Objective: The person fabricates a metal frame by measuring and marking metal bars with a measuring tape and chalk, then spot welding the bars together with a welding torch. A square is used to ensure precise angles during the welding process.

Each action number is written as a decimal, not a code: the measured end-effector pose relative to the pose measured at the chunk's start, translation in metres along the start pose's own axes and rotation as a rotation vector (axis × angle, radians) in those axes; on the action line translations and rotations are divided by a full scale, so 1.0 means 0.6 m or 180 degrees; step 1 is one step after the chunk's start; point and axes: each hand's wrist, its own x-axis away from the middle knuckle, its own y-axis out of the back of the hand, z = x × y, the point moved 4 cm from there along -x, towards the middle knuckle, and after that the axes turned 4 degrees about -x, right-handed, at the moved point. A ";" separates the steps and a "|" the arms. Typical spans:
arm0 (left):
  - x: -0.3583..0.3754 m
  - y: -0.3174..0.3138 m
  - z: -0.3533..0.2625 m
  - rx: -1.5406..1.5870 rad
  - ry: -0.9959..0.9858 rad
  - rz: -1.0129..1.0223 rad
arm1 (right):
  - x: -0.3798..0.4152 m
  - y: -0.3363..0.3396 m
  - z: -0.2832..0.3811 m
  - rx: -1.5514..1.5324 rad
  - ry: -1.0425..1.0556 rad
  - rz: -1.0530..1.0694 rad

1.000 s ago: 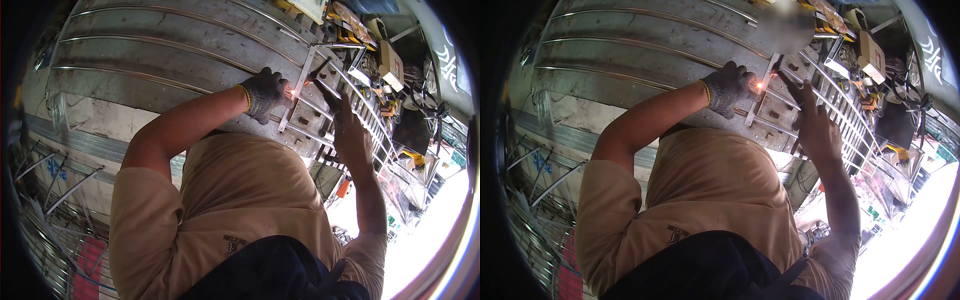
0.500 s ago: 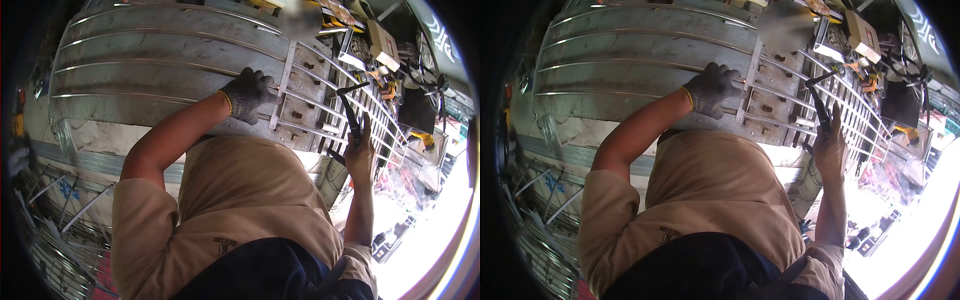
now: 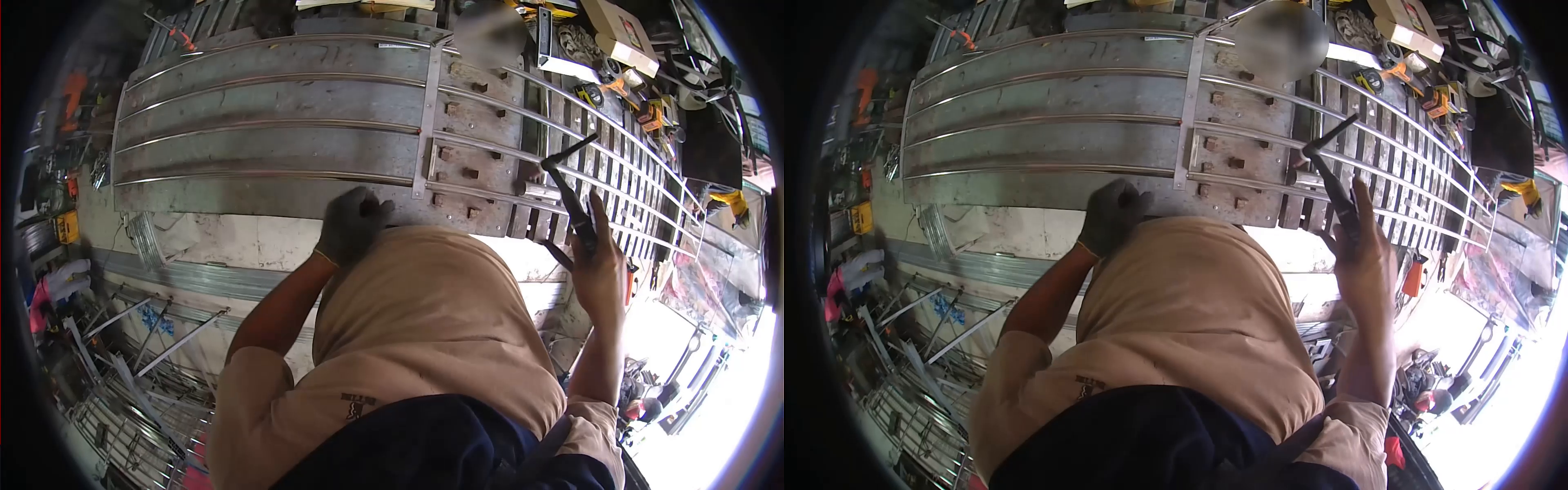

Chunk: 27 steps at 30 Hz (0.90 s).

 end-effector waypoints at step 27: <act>-0.032 -0.131 -0.008 0.2302 0.0322 -0.1638 | -0.108 -0.135 0.274 0.1216 0.2787 0.1160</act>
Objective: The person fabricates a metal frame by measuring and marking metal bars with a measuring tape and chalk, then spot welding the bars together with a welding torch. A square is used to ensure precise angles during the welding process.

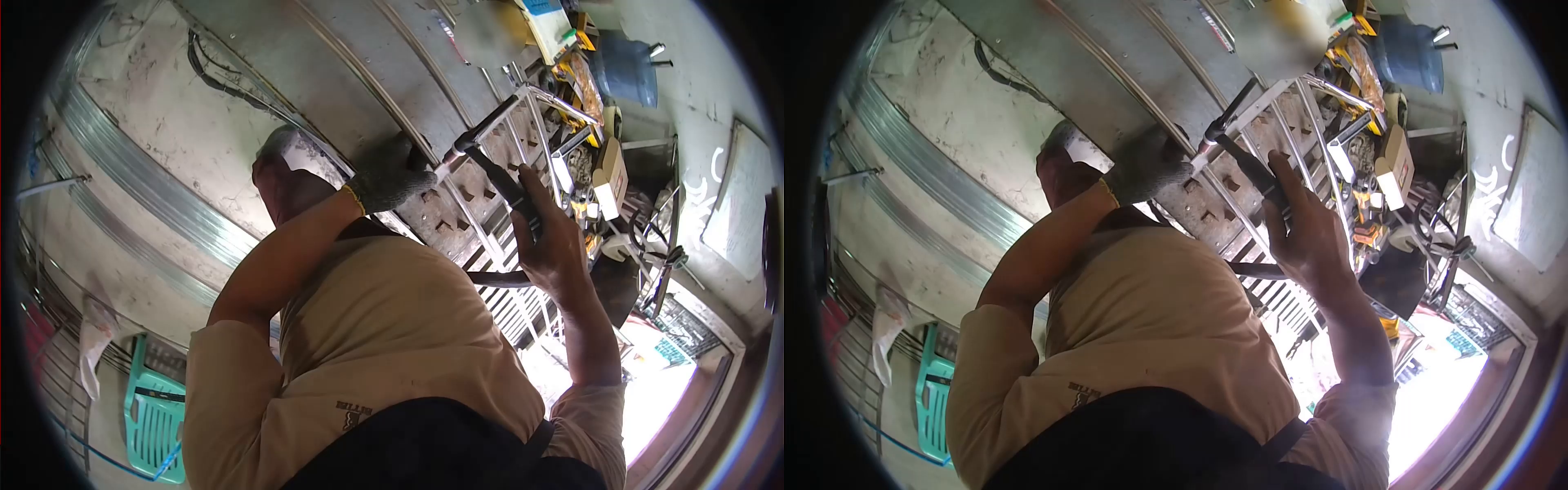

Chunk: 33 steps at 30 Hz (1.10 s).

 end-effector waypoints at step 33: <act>0.004 -0.007 0.038 0.0291 -0.0140 -0.0034 | 0.003 -0.028 0.045 0.0984 -0.0137 0.0488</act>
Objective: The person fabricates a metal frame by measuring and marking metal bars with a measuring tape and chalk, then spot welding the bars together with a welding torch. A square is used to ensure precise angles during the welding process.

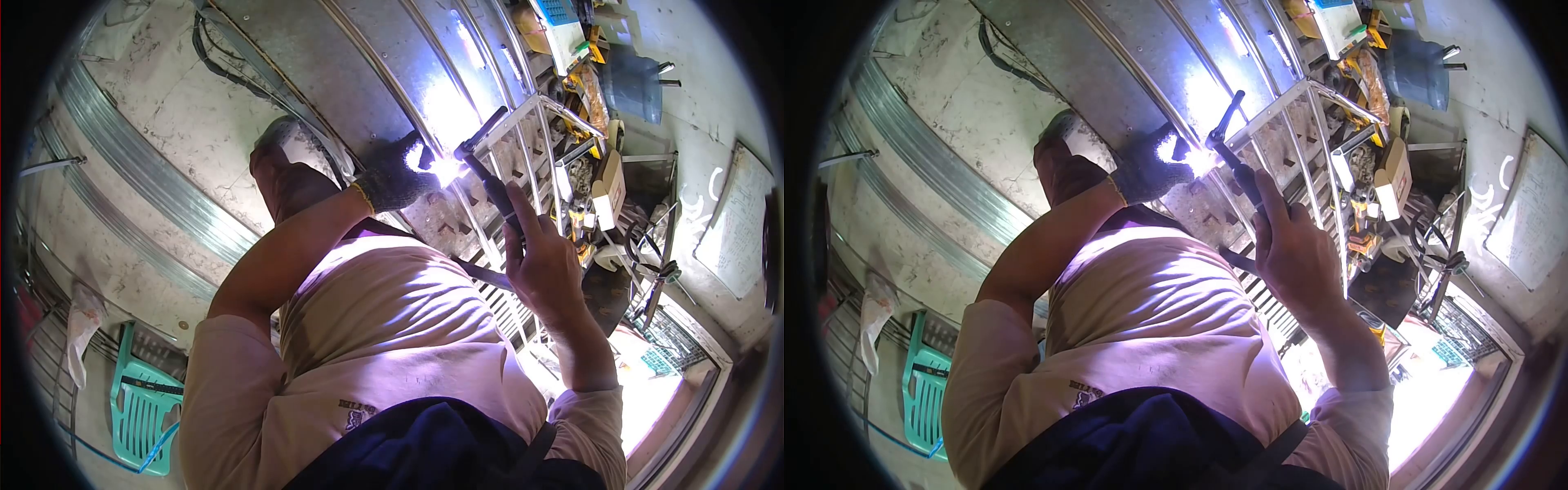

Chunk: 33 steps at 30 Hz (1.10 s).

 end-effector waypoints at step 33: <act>0.032 0.121 -0.194 -0.1295 -0.0395 0.0672 | 0.201 -0.087 -0.175 -0.2362 -0.1894 -0.1864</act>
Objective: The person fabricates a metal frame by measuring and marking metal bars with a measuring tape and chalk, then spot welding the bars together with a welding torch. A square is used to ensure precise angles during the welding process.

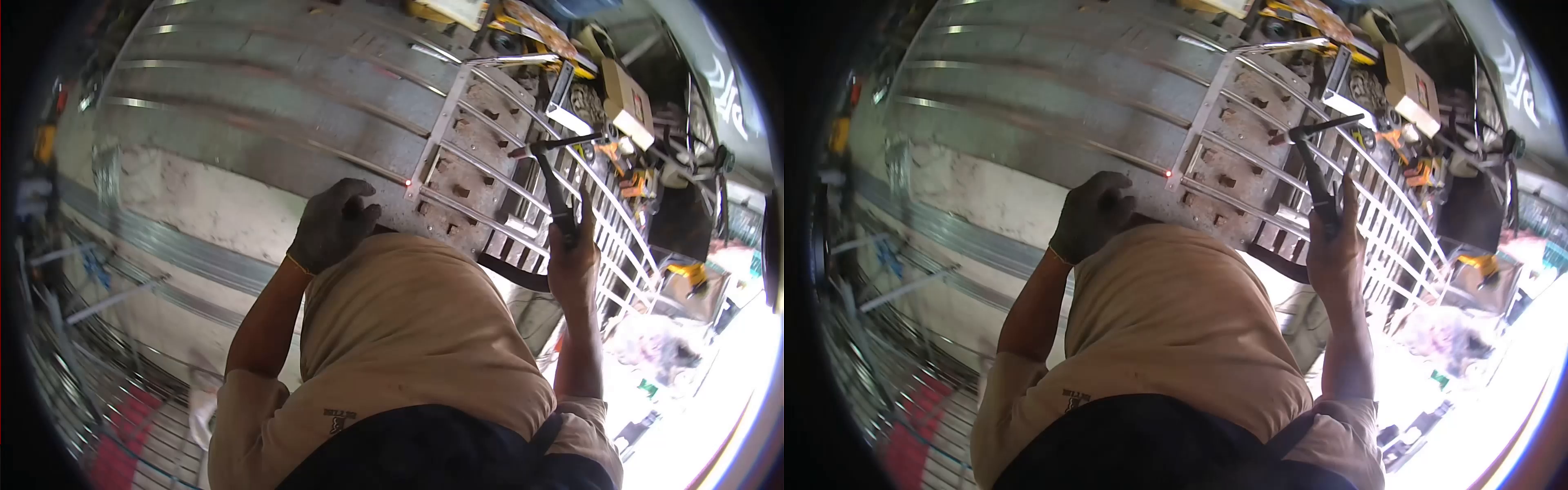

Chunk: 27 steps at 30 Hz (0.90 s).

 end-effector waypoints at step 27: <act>-0.300 -0.088 -0.046 -0.3010 -0.1379 0.1306 | 0.008 -0.233 -0.022 -0.0996 -0.0310 -0.0267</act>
